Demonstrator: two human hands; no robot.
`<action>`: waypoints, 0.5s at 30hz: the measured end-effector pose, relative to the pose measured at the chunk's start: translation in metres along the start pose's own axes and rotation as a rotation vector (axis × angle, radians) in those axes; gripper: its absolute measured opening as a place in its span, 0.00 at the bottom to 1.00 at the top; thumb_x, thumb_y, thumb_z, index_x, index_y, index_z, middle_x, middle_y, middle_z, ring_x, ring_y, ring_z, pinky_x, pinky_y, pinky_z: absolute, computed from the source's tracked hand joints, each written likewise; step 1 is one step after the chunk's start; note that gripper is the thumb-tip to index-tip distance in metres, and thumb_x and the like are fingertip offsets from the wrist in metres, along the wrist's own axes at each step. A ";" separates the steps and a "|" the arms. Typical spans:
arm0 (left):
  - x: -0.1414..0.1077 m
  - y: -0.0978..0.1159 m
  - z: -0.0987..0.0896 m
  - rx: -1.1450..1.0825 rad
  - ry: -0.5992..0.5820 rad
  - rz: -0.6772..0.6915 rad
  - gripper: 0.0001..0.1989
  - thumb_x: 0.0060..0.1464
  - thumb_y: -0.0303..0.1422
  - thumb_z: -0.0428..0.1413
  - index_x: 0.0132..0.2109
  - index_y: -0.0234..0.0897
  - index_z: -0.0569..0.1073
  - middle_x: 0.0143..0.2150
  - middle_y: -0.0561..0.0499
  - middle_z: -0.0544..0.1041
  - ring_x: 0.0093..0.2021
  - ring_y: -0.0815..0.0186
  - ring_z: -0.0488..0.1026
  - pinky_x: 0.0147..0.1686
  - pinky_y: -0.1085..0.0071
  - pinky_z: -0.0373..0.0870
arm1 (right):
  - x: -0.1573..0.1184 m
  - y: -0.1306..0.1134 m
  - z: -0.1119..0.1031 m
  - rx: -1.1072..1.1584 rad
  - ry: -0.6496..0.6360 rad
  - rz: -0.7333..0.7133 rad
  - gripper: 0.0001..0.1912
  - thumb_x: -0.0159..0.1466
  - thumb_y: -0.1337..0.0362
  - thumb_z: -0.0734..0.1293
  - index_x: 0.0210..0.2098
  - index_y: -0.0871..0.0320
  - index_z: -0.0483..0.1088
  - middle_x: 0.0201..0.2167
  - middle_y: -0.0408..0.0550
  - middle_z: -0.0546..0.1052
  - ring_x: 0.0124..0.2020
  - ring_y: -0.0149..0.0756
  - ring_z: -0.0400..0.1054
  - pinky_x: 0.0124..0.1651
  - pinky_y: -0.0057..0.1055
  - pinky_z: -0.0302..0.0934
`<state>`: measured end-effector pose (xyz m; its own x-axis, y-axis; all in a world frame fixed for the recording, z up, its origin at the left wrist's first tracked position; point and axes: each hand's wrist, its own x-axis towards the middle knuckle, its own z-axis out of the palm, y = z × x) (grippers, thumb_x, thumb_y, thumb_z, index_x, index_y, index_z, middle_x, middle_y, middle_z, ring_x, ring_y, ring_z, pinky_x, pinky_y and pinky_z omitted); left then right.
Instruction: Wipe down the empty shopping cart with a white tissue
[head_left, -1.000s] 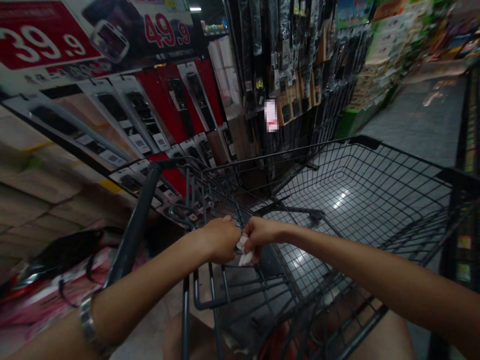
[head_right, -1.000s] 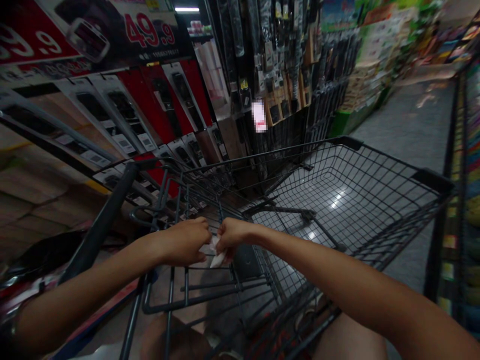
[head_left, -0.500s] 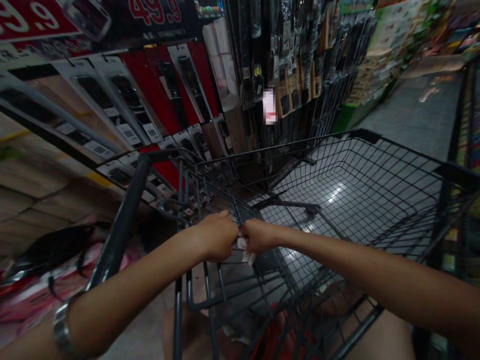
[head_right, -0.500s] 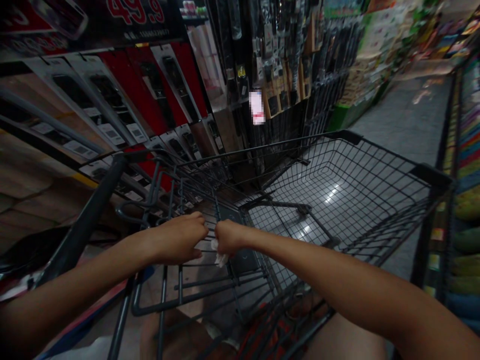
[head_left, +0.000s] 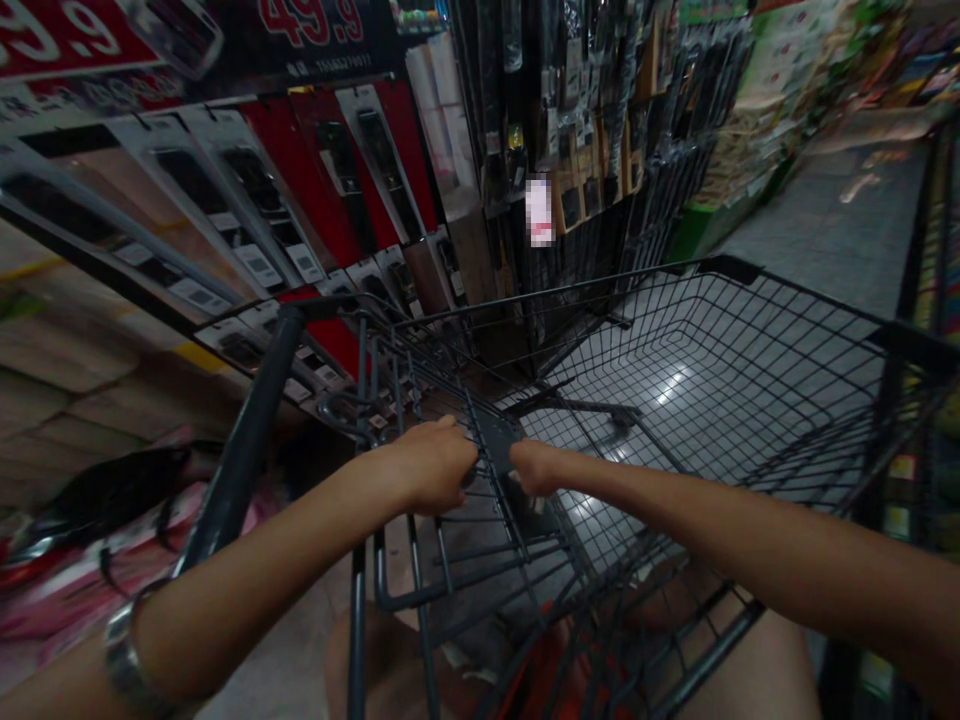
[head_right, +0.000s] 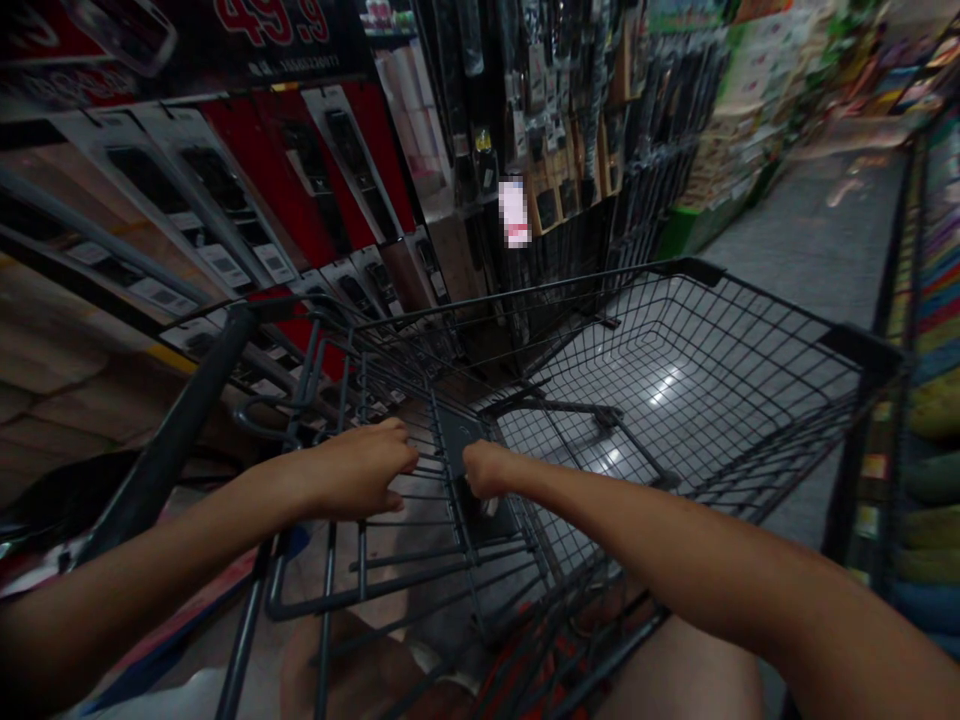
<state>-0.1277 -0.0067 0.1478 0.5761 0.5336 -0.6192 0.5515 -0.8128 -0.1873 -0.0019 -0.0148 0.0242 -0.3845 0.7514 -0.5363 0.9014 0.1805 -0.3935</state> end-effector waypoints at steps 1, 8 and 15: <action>0.000 0.000 0.000 0.002 0.000 0.000 0.12 0.47 0.37 0.60 0.39 0.36 0.76 0.43 0.44 0.75 0.48 0.57 0.69 0.46 0.67 0.67 | 0.000 0.000 0.000 -0.021 -0.051 0.041 0.12 0.48 0.78 0.65 0.32 0.69 0.76 0.31 0.57 0.79 0.33 0.40 0.73 0.29 0.22 0.62; -0.001 0.001 -0.001 -0.001 -0.001 0.003 0.12 0.48 0.37 0.59 0.39 0.36 0.76 0.43 0.43 0.75 0.47 0.58 0.69 0.45 0.67 0.67 | -0.005 -0.006 0.008 0.353 -0.022 0.042 0.07 0.49 0.76 0.66 0.28 0.67 0.75 0.25 0.50 0.78 0.27 0.34 0.73 0.25 0.20 0.60; 0.000 0.000 0.001 -0.002 0.002 0.003 0.12 0.47 0.38 0.60 0.39 0.36 0.76 0.44 0.42 0.75 0.48 0.56 0.68 0.46 0.66 0.67 | 0.001 0.001 0.015 0.535 -0.081 0.056 0.03 0.48 0.76 0.66 0.23 0.67 0.71 0.22 0.49 0.77 0.26 0.34 0.72 0.25 0.19 0.61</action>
<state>-0.1283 -0.0069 0.1467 0.5794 0.5315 -0.6179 0.5511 -0.8140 -0.1835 -0.0044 -0.0236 0.0122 -0.3720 0.6952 -0.6150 0.7022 -0.2226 -0.6763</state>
